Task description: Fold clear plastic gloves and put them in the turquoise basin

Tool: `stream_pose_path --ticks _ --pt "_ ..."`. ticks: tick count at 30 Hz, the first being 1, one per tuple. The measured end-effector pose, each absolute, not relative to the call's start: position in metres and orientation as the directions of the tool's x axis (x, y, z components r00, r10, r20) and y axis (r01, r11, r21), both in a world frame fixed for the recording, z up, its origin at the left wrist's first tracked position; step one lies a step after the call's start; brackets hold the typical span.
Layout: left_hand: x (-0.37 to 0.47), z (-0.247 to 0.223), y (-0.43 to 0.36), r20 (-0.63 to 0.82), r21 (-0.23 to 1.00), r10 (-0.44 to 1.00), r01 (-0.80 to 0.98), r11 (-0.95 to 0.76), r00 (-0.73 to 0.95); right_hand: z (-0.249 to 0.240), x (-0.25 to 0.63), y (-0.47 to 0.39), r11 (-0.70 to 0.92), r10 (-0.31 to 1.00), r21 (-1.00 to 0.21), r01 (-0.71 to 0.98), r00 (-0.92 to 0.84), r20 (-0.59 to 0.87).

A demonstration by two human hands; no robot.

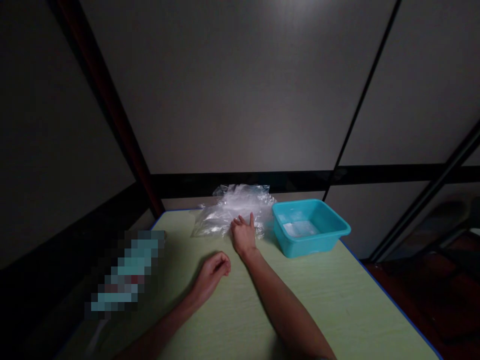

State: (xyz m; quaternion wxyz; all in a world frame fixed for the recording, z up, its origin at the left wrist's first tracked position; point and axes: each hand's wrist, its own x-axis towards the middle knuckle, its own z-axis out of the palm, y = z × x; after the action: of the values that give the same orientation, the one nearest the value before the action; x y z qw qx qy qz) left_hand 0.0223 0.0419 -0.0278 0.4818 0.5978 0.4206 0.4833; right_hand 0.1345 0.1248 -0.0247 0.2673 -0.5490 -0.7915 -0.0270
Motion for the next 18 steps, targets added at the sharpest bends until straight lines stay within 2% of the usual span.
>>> stream_pose_path --ticks 5,12,18 --pt "0.0214 -0.0272 0.0419 0.166 0.985 0.972 0.019 -0.171 0.165 -0.0229 0.1379 0.1226 0.436 0.821 -0.300 0.848 -0.238 0.520" --pt "0.0197 -0.0278 0.0434 0.152 0.988 0.982 0.001 -0.153 0.114 -0.0249 0.1430 0.1238 0.440 0.774 -0.432 0.787 -0.088 0.627" --pt "0.0189 -0.0253 0.0433 0.154 0.988 0.985 -0.023 -0.153 0.079 -0.0234 0.1392 0.1250 0.478 0.755 -0.459 0.748 -0.083 0.651"
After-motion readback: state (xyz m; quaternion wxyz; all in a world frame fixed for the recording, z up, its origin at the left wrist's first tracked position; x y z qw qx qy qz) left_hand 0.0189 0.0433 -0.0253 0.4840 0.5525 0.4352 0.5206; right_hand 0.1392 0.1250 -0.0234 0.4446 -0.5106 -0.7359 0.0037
